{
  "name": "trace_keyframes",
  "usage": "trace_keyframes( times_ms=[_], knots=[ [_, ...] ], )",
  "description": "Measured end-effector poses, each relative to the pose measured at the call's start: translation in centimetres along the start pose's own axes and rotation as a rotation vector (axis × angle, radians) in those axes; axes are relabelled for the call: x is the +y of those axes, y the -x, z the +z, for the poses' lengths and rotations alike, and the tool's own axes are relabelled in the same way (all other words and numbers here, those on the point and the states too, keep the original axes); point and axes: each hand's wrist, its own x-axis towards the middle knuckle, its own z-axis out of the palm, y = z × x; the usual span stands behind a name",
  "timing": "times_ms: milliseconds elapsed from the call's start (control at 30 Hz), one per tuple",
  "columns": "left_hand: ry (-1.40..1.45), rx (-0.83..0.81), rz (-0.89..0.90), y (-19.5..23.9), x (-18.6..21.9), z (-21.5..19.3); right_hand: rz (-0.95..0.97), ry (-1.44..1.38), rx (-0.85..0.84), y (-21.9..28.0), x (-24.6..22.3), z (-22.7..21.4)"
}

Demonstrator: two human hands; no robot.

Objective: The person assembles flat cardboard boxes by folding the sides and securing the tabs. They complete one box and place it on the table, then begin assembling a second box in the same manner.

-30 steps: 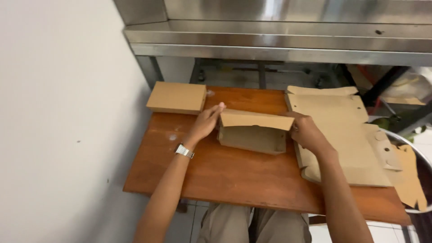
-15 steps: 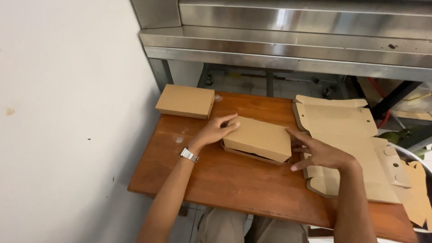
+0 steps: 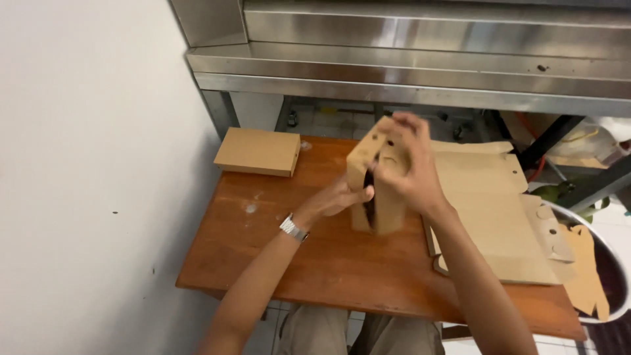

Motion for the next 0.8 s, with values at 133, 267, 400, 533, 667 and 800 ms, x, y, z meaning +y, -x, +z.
trace_keyframes(
  times_ms=[133, 267, 400, 533, 667, 800],
  knots=[
    [-0.016, -0.012, 0.408, -3.5, 15.4, 3.5, -0.013, -0.227, 0.147, -3.1, -3.3, -0.9],
    [-0.210, 0.038, 0.590, -5.5, 19.6, 3.2, -0.244, -0.262, 0.324, -4.0, -6.6, -1.2],
    [0.252, -0.015, 0.418, -5.0, 22.8, 4.8, -0.453, -0.034, 0.238, -3.7, -8.5, -2.1],
    [0.332, -0.023, 0.357, -4.5, 22.9, 5.0, -0.489, 0.066, 0.251, -2.9, -8.0, -2.9],
    [0.338, -0.021, 0.247, -3.4, 24.9, 5.6, -0.528, 0.123, 0.236, -2.7, -9.2, -3.5],
    [0.174, -0.080, 0.166, -3.5, 25.3, 5.6, -0.533, 0.222, 0.204, -2.5, -9.9, -5.0]
  ],
)
